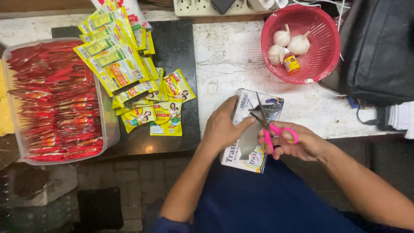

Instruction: Opening a box of seasoning packets with scissors and organizing them into neat stacks on a counter.

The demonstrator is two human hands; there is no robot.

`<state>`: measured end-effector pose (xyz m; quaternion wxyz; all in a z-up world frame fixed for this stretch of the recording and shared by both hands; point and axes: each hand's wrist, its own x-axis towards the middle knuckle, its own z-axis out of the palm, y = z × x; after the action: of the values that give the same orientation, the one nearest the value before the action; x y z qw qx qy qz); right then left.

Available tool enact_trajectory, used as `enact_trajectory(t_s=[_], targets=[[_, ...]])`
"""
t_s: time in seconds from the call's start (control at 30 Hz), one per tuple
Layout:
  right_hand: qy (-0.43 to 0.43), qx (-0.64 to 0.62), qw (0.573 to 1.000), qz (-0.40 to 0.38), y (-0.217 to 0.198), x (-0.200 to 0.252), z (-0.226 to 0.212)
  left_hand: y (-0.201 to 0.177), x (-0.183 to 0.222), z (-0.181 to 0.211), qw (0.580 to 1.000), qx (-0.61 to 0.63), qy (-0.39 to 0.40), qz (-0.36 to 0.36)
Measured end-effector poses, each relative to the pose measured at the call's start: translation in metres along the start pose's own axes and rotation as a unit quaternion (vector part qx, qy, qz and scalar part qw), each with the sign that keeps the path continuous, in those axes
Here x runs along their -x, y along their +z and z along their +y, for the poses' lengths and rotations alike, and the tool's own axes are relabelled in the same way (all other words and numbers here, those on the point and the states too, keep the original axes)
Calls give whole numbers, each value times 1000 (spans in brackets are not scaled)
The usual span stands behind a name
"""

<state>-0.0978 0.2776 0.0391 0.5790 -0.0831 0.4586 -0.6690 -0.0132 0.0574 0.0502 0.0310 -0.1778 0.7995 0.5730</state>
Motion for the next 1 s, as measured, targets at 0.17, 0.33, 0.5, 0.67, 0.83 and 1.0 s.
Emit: enact_trajectory(t_s=[0.17,0.33,0.5,0.67,0.83,1.0], targets=[[7,112,987,-118,-28,35,-41,12,-14,-17,999,-7,-45,14],[49,291,942,163,-78,75,-33,24,-35,-34,987,-148,-32,44],[124,720,582,357,-75,59,2,47,-47,-59,943,-290,49,158],[159,784,530,281,-68,42,-20,45,-53,-43,941,-302,39,149],[102,730,626,254,-10,13,-63,36,-52,-32,948,-285,51,135],[-241,750,591,172,-6,-85,-50,26,-42,-7,961,-231,61,137]])
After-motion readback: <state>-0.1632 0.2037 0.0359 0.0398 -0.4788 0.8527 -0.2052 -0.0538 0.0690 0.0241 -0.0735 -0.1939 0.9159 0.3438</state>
